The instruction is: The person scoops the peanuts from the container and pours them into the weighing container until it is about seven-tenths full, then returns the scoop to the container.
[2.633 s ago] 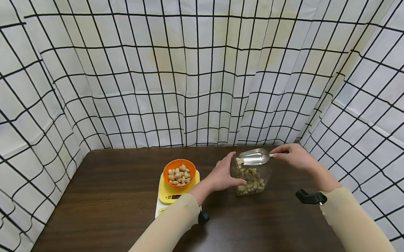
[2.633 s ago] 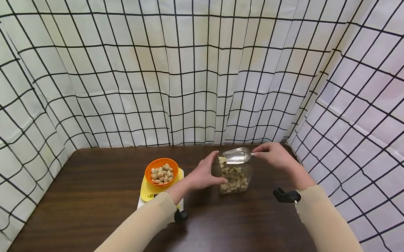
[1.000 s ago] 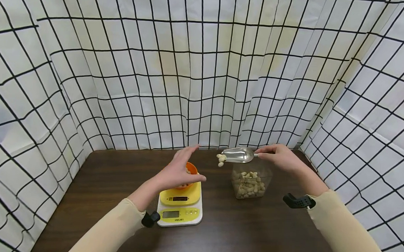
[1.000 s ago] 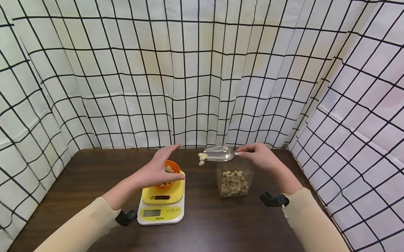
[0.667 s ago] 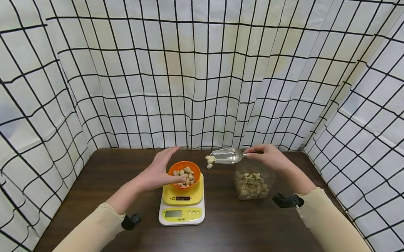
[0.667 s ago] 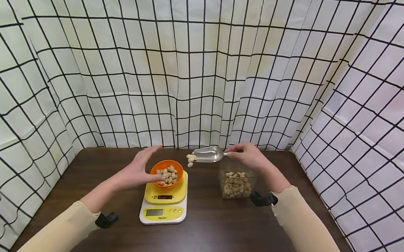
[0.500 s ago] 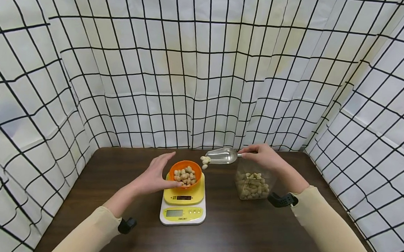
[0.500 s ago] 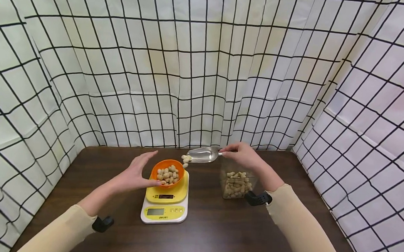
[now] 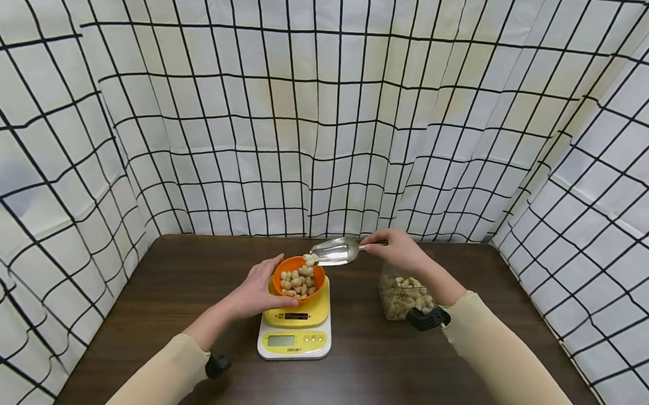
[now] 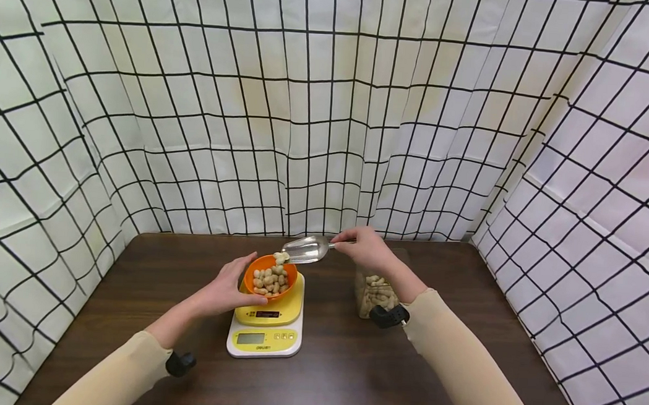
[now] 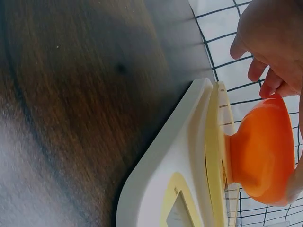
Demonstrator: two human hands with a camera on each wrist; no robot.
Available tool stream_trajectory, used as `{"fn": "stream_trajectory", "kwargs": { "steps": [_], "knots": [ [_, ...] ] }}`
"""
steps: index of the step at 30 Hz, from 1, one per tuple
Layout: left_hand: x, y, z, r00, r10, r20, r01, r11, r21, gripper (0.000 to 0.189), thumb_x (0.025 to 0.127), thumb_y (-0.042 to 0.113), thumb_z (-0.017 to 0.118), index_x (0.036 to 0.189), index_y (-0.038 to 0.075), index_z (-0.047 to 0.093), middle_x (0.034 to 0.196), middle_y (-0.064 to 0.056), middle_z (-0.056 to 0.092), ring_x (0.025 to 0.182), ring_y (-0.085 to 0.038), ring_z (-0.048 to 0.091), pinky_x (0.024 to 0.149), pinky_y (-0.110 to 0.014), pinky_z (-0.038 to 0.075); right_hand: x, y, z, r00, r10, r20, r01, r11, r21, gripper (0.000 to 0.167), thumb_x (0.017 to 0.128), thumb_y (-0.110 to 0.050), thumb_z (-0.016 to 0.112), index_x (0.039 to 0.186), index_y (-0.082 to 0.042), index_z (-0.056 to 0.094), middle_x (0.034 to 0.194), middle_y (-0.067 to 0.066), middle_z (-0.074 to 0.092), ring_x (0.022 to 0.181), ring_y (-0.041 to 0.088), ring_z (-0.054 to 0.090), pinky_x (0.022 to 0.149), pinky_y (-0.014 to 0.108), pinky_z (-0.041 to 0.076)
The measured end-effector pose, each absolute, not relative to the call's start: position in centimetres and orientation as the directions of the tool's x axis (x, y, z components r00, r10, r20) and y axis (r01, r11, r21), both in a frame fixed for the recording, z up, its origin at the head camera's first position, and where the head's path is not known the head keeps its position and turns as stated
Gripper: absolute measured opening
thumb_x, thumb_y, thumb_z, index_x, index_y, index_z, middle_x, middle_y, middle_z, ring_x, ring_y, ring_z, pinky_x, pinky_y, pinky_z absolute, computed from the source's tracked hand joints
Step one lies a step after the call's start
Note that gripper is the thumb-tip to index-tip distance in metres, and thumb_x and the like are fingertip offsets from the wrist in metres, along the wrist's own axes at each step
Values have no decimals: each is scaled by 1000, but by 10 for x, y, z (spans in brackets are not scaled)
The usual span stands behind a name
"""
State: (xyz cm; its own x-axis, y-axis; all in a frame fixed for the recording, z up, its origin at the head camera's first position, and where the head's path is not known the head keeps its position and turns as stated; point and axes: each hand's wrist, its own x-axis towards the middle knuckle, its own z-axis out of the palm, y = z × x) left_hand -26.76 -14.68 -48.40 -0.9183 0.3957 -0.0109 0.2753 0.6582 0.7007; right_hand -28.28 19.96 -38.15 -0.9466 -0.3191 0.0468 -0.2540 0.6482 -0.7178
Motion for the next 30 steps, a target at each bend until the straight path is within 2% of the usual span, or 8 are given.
{"fn": "stream_trajectory", "kwargs": {
  "steps": [8,12,15,22,30],
  "knots": [
    [-268,-143,-483,-923,384,-32,249,659,709,113,78,58,83,162,12,23,162,-17,27,146,-38,22,110,-67,32,-283,189,-382,-922,-337,190,-379,692,-614,20,102,-18,65,116,-12,77,119,7,68,112,27,63,90,45,53],
    [-268,-144,-483,-924,382,-29,250,658,711,113,78,57,83,162,10,24,161,-17,28,145,-38,24,110,-66,33,-282,185,-381,-893,-349,283,-449,732,-513,17,99,-16,69,113,-14,79,107,2,68,105,24,57,91,44,46],
    [-268,-144,-484,-924,381,-30,250,661,708,114,78,59,83,162,11,24,161,-17,28,145,-38,24,110,-67,33,-282,183,-380,-882,-350,315,-466,746,-476,15,98,-16,72,110,-16,80,103,-1,66,103,24,52,92,45,41],
    [-267,-145,-483,-925,379,-34,245,660,710,114,77,60,83,162,13,24,161,-17,28,145,-38,24,110,-66,33,-281,182,-381,-876,-352,330,-477,730,-490,15,97,-14,73,109,-16,81,101,-1,65,103,24,49,91,44,38],
    [-267,-145,-483,-924,381,-36,245,660,710,113,78,59,83,162,11,24,161,-17,28,145,-38,24,110,-66,33,-278,179,-383,-879,-365,305,-475,716,-511,17,98,-17,71,112,-15,80,96,-3,63,93,20,55,78,39,46]
  ]
}}
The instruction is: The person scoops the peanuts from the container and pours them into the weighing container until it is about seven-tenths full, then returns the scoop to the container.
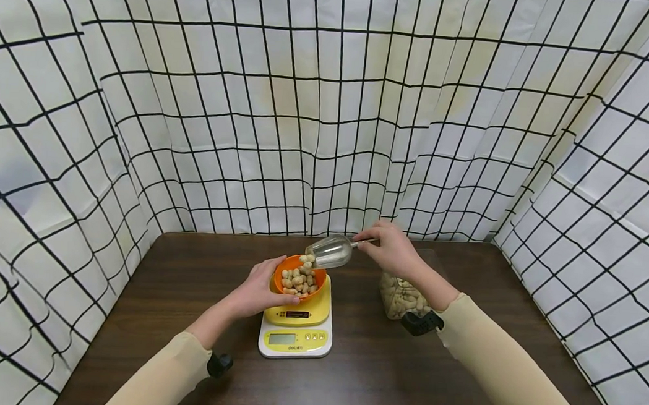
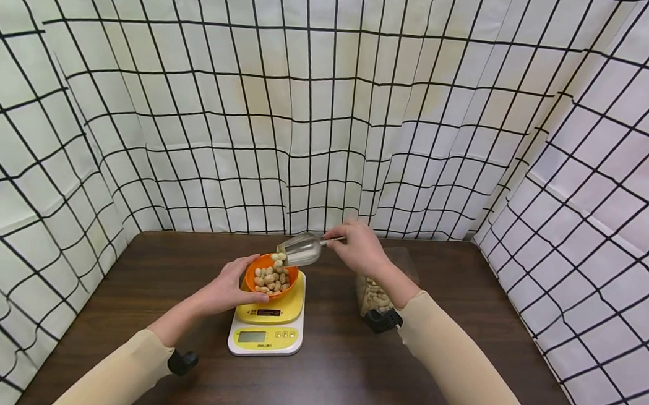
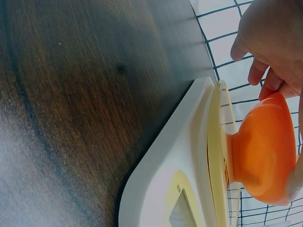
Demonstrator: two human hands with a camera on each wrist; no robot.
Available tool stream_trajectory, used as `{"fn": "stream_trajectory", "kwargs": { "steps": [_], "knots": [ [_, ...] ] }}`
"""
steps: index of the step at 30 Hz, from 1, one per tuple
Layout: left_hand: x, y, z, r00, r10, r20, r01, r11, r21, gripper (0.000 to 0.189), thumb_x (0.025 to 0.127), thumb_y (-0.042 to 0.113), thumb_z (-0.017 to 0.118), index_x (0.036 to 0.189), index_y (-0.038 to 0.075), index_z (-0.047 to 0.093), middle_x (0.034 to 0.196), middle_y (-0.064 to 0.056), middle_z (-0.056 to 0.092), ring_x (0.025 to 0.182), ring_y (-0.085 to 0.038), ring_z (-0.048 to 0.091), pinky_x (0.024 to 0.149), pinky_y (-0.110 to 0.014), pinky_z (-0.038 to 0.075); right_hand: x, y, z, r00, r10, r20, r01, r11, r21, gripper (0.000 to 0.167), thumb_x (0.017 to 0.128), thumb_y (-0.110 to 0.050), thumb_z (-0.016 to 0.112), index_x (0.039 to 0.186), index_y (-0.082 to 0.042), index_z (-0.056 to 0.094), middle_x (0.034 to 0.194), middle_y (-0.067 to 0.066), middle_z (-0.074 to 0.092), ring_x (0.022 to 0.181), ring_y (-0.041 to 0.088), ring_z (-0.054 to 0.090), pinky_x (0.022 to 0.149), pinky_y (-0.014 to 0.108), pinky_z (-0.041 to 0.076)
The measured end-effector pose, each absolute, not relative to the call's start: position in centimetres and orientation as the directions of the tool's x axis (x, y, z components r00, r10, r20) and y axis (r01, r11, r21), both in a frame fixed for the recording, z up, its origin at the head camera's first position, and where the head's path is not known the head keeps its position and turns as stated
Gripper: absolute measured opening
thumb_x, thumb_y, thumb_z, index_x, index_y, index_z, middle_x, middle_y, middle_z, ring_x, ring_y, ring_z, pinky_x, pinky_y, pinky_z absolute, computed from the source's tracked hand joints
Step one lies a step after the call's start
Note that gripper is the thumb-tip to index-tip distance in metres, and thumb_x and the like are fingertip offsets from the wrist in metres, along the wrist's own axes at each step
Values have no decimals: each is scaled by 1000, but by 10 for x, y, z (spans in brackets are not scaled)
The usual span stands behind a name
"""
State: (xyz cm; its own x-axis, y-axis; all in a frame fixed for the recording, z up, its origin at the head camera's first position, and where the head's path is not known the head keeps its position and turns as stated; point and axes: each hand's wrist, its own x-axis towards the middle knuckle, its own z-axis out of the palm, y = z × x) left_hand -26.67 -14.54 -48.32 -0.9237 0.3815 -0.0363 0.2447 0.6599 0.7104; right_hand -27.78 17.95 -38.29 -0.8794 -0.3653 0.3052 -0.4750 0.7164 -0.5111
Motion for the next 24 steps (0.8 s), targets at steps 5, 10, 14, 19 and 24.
{"fn": "stream_trajectory", "kwargs": {
  "steps": [5,10,14,19,24],
  "knots": [
    [-267,-146,-482,-923,384,-33,248,658,711,113,78,59,83,162,11,25,160,-17,29,144,-37,24,110,-65,34,-276,180,-386,-891,-369,265,-454,736,-502,19,100,-21,69,115,-16,79,101,-4,64,94,18,58,78,39,49],
    [-266,-146,-482,-922,385,-32,246,651,718,113,78,59,83,162,10,25,161,-17,28,145,-37,23,110,-65,33,-275,181,-389,-903,-357,237,-429,749,-505,19,100,-24,69,115,-18,79,102,-3,65,93,18,58,77,39,50],
    [-266,-146,-481,-922,386,-35,243,645,725,114,77,59,84,161,10,25,162,-17,27,147,-37,20,111,-65,32,-275,182,-391,-911,-346,224,-412,752,-514,19,100,-25,69,115,-18,79,107,-2,67,100,19,61,82,42,52],
    [-265,-146,-481,-923,384,-37,239,644,726,114,77,59,84,161,9,25,162,-17,27,146,-37,21,111,-64,32,-275,184,-393,-915,-341,216,-404,743,-533,20,100,-25,69,116,-19,78,111,-1,67,106,21,62,85,43,53],
    [-266,-146,-481,-923,384,-33,241,644,726,112,78,59,84,162,12,25,161,-17,28,145,-37,23,110,-65,34,-275,184,-393,-914,-342,220,-406,725,-557,20,101,-25,68,117,-18,78,110,-1,67,102,19,60,81,40,52]
  ]
}}
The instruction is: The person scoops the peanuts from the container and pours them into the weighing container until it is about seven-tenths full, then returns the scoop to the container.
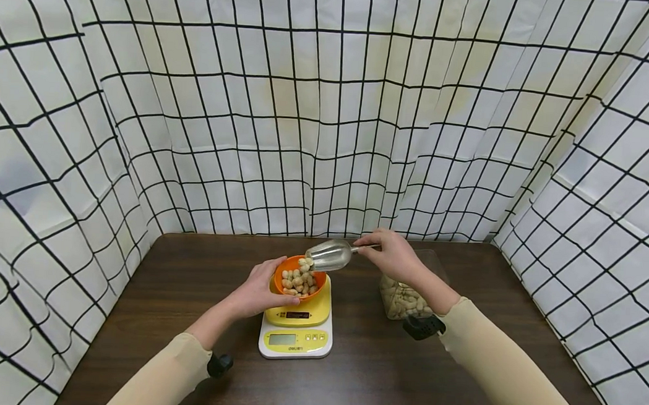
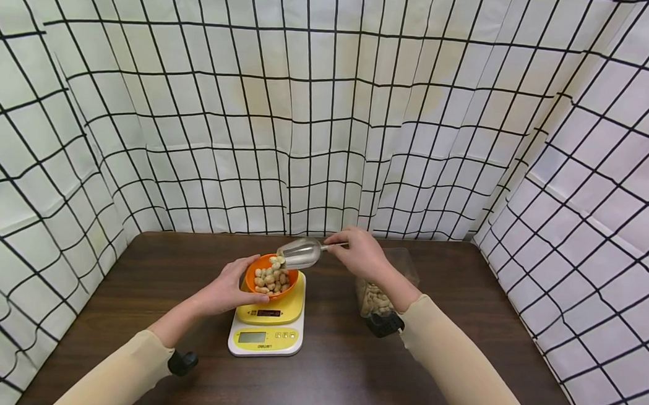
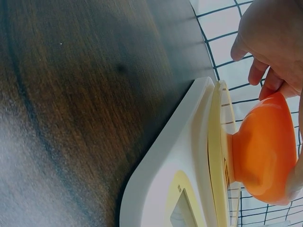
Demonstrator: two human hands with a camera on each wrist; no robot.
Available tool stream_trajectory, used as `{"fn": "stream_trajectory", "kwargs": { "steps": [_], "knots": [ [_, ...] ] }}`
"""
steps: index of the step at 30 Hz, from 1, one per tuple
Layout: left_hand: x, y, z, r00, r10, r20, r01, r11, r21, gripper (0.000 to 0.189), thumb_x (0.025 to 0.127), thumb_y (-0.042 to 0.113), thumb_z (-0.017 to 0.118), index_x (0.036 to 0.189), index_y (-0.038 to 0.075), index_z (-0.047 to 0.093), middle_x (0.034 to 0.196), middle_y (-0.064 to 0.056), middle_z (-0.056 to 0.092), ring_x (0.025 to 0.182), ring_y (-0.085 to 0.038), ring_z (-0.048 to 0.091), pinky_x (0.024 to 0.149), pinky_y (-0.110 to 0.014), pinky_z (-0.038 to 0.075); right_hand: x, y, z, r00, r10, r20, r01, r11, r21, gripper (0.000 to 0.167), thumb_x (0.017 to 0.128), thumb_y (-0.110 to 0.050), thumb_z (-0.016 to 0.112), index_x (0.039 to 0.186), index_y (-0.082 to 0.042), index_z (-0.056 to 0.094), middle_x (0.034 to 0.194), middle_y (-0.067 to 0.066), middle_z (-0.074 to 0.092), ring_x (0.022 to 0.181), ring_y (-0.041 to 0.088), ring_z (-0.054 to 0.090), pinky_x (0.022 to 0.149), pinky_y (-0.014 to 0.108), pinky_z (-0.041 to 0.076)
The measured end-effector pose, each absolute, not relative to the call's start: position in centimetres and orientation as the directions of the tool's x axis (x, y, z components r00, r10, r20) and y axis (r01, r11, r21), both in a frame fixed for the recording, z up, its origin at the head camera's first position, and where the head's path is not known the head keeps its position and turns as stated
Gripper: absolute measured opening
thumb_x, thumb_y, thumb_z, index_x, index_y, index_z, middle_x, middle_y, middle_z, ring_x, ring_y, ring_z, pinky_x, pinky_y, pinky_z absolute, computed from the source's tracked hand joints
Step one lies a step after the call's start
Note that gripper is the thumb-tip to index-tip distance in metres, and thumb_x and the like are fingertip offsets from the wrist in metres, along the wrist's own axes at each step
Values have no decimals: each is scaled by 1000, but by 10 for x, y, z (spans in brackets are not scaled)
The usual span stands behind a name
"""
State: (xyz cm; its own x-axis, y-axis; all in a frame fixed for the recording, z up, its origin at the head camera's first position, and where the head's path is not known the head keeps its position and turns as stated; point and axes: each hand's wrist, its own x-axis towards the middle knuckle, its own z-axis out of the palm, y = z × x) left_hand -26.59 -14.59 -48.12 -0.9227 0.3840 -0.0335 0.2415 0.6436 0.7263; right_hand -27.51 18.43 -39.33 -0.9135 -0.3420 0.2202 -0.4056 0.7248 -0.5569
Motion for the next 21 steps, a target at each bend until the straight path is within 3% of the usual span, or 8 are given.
{"fn": "stream_trajectory", "kwargs": {
  "steps": [4,21],
  "knots": [
    [-266,-146,-482,-924,381,-36,236,643,729,112,77,58,84,161,12,25,161,-16,28,145,-36,23,110,-65,34,-275,184,-394,-905,-349,243,-425,722,-546,19,100,-23,69,116,-17,78,105,-2,66,96,19,57,77,39,50],
    [-265,-146,-483,-923,384,-24,247,637,730,112,78,57,84,161,10,26,160,-17,30,145,-36,23,110,-62,36,-274,180,-397,-844,-347,410,-530,659,-533,17,93,-8,76,107,-16,82,99,-4,61,98,21,44,82,41,36]
  ]
}}
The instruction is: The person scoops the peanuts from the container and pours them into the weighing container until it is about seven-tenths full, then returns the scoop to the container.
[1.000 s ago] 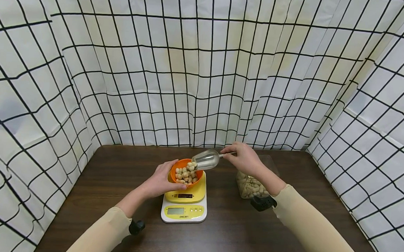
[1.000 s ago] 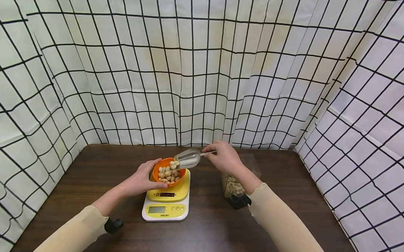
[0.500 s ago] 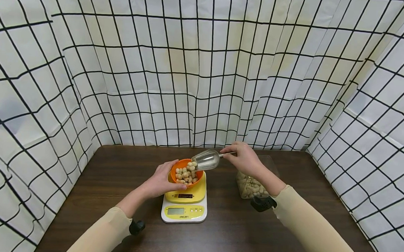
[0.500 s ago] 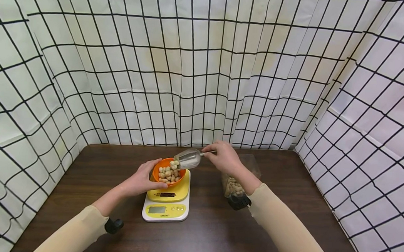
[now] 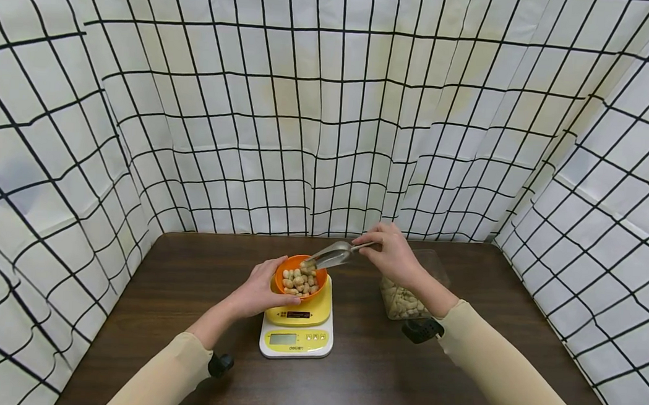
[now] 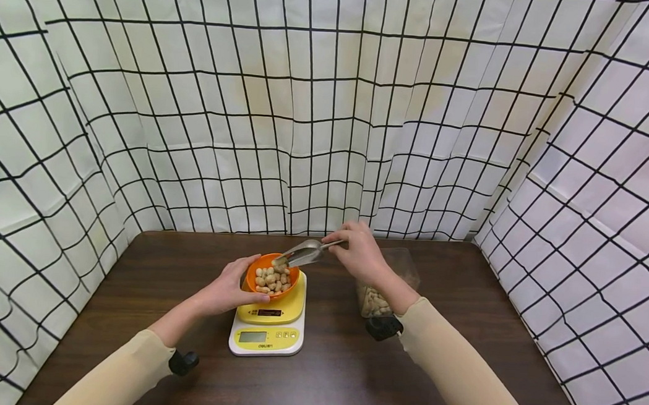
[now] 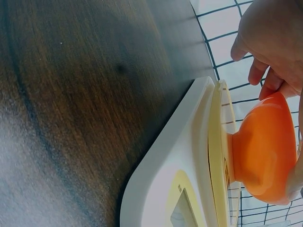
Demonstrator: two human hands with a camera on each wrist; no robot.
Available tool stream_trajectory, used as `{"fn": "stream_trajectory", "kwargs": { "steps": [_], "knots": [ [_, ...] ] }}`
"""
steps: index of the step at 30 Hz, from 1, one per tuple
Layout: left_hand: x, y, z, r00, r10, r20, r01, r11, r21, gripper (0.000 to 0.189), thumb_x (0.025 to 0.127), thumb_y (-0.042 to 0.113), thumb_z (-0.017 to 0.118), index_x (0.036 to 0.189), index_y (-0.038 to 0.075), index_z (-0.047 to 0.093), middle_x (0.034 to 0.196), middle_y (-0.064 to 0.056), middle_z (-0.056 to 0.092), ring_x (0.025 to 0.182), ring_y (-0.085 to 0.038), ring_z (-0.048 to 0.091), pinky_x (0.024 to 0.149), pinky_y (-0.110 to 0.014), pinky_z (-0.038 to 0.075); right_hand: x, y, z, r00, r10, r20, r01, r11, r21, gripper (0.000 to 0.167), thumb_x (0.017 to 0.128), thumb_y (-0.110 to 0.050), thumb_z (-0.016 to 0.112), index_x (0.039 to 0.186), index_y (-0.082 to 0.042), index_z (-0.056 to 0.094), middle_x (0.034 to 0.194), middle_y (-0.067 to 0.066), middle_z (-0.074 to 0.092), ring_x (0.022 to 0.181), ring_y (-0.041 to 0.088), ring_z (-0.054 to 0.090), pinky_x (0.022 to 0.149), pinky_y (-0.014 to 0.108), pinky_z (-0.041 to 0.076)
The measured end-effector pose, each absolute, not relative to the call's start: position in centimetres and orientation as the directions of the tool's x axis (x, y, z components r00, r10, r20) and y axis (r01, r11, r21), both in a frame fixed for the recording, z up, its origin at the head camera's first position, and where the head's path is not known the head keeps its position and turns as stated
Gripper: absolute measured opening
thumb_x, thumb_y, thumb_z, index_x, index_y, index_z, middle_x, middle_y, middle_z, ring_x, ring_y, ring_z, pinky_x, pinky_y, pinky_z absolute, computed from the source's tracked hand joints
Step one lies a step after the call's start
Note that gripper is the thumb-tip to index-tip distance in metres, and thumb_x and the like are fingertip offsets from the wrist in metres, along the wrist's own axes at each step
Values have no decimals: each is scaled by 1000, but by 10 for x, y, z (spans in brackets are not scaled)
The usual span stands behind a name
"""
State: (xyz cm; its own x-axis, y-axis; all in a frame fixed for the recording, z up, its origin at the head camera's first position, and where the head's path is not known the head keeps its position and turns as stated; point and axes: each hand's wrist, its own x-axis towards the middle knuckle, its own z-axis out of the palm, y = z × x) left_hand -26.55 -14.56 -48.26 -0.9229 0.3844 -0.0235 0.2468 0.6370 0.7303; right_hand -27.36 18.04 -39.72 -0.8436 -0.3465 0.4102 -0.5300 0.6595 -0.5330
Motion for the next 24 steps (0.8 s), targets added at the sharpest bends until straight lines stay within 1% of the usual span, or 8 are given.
{"fn": "stream_trajectory", "kwargs": {
  "steps": [7,13,16,18,20,24],
  "knots": [
    [-266,-146,-483,-921,390,-21,253,638,728,112,78,58,84,161,11,25,160,-16,30,144,-36,23,110,-64,35,-273,182,-399,-831,-351,432,-548,655,-520,17,93,-7,76,107,-15,82,101,-4,62,103,21,47,85,41,40],
    [-266,-145,-483,-921,390,-22,255,644,721,113,78,58,84,162,12,25,160,-15,30,144,-36,24,110,-65,33,-272,190,-395,-848,-334,411,-522,655,-546,17,95,-10,75,109,-16,81,107,-3,63,108,22,49,87,42,43],
    [-266,-144,-482,-921,388,-29,247,642,726,113,77,58,84,162,12,25,160,-15,29,144,-36,25,110,-65,34,-269,201,-389,-864,-316,391,-497,651,-573,17,97,-12,73,111,-17,80,106,-4,61,105,20,49,84,40,46],
    [-266,-144,-482,-922,387,-31,244,638,730,113,77,58,84,162,12,25,161,-15,29,144,-36,24,110,-65,34,-267,213,-384,-868,-308,389,-491,644,-586,18,97,-13,72,113,-15,79,105,-2,61,100,20,50,81,39,47],
    [-266,-144,-482,-921,389,-30,245,636,732,113,77,58,84,162,12,25,161,-15,29,144,-36,24,110,-65,33,-265,228,-378,-875,-290,386,-477,648,-594,19,98,-14,71,115,-15,79,104,-1,61,97,19,51,79,38,49],
    [-265,-146,-483,-921,387,-34,240,636,734,113,77,59,84,162,14,25,162,-15,27,146,-37,22,110,-66,32,-258,265,-369,-895,-242,374,-430,691,-581,23,101,-22,68,121,-15,76,107,0,62,94,17,53,75,36,48]
  ]
}}
